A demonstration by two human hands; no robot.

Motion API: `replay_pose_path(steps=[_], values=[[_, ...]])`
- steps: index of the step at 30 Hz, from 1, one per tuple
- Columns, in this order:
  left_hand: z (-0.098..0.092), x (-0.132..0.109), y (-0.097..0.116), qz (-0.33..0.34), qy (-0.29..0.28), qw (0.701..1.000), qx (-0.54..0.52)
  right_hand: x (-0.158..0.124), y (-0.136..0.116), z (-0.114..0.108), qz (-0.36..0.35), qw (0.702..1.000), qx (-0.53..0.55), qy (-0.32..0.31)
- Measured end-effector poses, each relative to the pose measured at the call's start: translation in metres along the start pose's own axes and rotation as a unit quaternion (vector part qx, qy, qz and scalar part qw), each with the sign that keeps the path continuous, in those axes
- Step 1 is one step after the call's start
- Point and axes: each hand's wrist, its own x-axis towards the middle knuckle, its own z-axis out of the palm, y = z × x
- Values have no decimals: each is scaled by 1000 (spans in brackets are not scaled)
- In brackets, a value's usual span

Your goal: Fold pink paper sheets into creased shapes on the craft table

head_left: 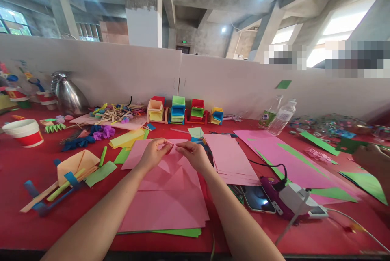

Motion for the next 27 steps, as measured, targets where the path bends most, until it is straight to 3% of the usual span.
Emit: replay_pose_path(steps=[8,15,27], values=[[2,-1,-5,-19,-9,999,-29,3,7,0,39,997,70,13],[4,-2,-4,-26,-7,998,-56,2,4,1,23,997,73,0],[7,1,-14,-50,-14,997,-61,3,10,3,49,995,65,53]])
